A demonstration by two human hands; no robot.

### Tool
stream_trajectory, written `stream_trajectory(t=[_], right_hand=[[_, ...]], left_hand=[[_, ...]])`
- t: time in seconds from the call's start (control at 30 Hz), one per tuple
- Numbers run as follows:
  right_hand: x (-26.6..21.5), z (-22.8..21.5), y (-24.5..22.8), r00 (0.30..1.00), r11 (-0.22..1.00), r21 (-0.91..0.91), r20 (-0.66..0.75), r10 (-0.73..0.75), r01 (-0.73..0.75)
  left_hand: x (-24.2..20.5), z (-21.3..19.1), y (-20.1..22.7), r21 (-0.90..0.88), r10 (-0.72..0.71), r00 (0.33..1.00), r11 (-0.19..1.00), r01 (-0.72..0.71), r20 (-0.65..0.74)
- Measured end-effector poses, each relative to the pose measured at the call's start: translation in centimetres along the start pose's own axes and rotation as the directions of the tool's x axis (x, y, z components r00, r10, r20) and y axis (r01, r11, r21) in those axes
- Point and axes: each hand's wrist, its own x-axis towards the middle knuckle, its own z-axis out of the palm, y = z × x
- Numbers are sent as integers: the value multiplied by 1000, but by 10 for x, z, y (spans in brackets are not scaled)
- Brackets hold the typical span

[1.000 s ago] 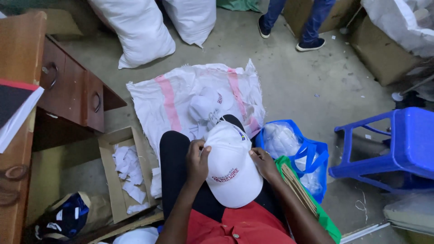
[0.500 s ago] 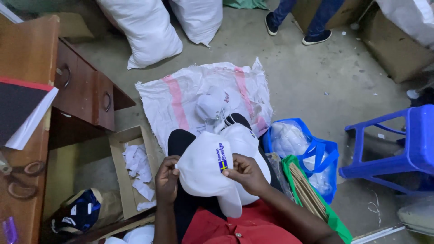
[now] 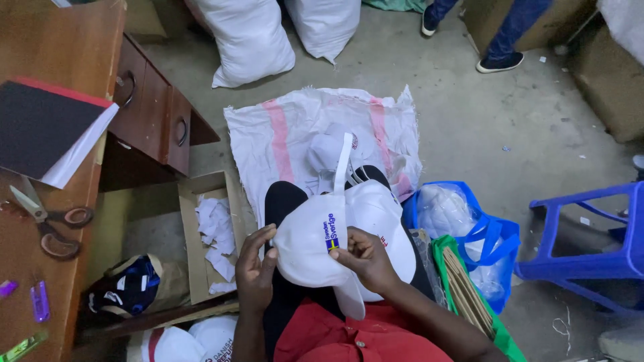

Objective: Adjusting the back straps of white baseball caps and stacking them.

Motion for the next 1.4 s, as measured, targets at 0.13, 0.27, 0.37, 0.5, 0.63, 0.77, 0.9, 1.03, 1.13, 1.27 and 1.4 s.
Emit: stream_trajectory(t=[0.13,0.27,0.37,0.5,0.63,0.77,0.9,1.03,1.13,1.27,1.4], right_hand=[[0,3,-3,998,998,64,60,10,-13],[0,3,2,995,989,134,88,46,-57],[-1,6,0,993,977,193,92,77,-93],[-1,8,1,993,976,203,108,52,-74],[-5,23,-2,983,993,100,180,38,-57],[-10,53,-36,933,945,-309,359,10,110],[-5,46,-11,852,929,-338,521,53,149],[0,37,26,779,990,-133,615,122,-50],[18,29,59,740,862,308,664,108,-403],[37,22,65,820,636,639,572,-16,-434],[53,14,56,892,542,725,439,110,-424]], left_hand=[[-1,14,32,169,61,997,983,-68,46],[3,24,45,266,168,976,943,-200,138],[6,27,51,290,182,972,932,-218,146],[12,29,60,293,178,974,932,-213,141],[24,28,65,244,188,970,944,-223,157],[45,15,53,167,-122,930,984,66,348],[54,7,57,136,-310,822,950,280,477],[39,-2,57,-211,-189,870,926,312,456],[28,-26,55,-307,-115,923,922,237,368],[13,-30,61,-372,-60,954,912,171,292],[25,-14,97,-12,136,912,990,-142,386]])
